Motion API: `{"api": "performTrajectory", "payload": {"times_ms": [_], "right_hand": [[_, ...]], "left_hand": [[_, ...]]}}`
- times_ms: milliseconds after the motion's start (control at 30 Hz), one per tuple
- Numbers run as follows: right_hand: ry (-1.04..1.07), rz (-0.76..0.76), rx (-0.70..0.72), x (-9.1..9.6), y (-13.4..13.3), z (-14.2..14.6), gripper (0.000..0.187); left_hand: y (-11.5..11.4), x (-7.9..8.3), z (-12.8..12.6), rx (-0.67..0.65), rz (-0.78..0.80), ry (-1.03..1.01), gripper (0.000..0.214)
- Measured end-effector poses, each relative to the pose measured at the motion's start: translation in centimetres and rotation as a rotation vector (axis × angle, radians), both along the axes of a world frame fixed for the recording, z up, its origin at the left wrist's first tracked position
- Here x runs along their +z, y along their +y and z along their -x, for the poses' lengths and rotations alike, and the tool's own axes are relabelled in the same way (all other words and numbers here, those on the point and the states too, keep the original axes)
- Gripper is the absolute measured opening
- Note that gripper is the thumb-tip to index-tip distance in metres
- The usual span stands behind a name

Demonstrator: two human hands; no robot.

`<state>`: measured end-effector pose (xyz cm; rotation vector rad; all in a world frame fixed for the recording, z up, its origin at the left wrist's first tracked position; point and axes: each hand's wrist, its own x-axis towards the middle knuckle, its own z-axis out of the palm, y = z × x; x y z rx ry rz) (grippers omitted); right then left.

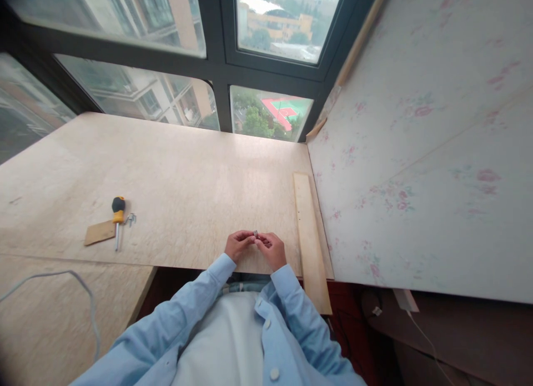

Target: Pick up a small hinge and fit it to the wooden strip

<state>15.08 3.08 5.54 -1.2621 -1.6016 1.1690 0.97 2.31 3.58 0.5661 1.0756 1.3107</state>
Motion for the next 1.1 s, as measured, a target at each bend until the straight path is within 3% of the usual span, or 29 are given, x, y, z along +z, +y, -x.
{"api": "performTrajectory", "payload": {"times_ms": [367,833,1100], "right_hand": [[-0.131,-0.104,0.012,0.8,0.0,0.0,0.026],[0.149,0.252,-0.003,1.0,0.7,0.1,0.037],[0.21,0.331,0.01,0.8,0.9,-0.4,0.04]], "left_hand": [[0.0,0.0,0.0,-0.01,-0.013,0.019,0.031],[-0.3,0.4,0.1,-0.008,-0.016,0.049,0.035],[-0.2,0.4,0.1,-0.048,0.008,0.093,0.043]]}}
